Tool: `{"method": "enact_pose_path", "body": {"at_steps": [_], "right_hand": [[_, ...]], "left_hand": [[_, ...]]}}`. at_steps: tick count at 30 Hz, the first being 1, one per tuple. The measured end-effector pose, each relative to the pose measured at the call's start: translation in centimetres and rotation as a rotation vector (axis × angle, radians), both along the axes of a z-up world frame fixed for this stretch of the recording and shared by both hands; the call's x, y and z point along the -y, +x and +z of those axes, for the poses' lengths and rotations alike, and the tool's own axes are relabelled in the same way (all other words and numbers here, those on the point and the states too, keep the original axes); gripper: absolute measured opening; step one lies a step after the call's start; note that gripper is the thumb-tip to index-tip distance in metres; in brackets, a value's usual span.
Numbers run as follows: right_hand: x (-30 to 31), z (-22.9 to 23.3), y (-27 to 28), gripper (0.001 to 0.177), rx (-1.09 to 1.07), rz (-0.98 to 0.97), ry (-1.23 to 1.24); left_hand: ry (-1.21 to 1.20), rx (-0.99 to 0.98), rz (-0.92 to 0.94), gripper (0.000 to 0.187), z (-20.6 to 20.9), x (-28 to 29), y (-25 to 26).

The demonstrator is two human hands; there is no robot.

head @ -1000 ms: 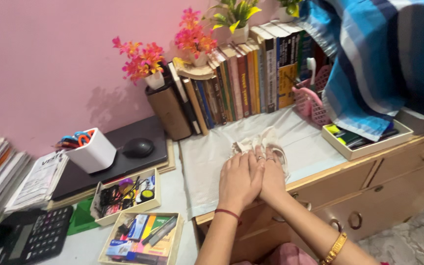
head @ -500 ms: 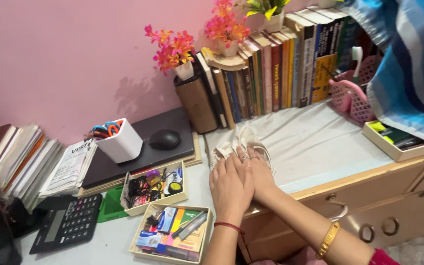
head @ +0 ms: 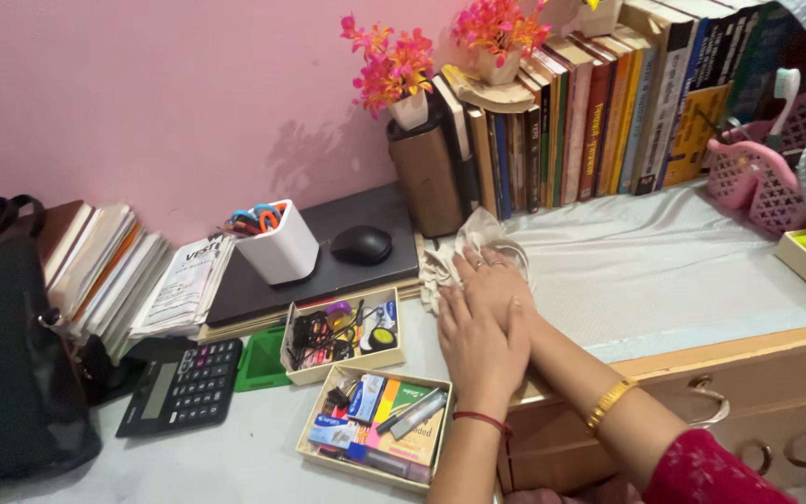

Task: The person wipes a desk surface and several small objects using a white cloth. They clean a green plastic case, a small box containing stationery, and a pink basket holding a toothbrush and other items. The person moves these items aside to wipe the underlying surface and then returns them to the desk.

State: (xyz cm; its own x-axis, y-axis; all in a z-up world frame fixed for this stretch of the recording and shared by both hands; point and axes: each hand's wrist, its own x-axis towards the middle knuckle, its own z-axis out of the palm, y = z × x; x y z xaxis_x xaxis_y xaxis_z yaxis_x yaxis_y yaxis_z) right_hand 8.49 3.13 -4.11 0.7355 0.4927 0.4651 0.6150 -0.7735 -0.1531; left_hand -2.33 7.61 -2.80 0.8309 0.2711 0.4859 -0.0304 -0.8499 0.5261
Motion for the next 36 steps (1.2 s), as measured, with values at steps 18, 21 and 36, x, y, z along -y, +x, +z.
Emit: {"method": "enact_pose_path", "body": {"at_steps": [18, 21, 36], "right_hand": [[10.1, 4.6, -9.2, 0.029, -0.449, -0.023, -0.015], [9.7, 4.3, -6.9, 0.026, -0.18, -0.17, 0.176], [2.0, -1.4, 2.5, 0.052, -0.033, -0.058, -0.104]], "left_hand": [[-0.155, 0.102, 0.114, 0.049, 2.5, 0.6, -1.1], [-0.188, 0.187, -0.027, 0.054, 2.0, 0.8, -1.0], [0.005, -0.052, -0.062, 0.082, 0.0, 0.4, -0.6]]}}
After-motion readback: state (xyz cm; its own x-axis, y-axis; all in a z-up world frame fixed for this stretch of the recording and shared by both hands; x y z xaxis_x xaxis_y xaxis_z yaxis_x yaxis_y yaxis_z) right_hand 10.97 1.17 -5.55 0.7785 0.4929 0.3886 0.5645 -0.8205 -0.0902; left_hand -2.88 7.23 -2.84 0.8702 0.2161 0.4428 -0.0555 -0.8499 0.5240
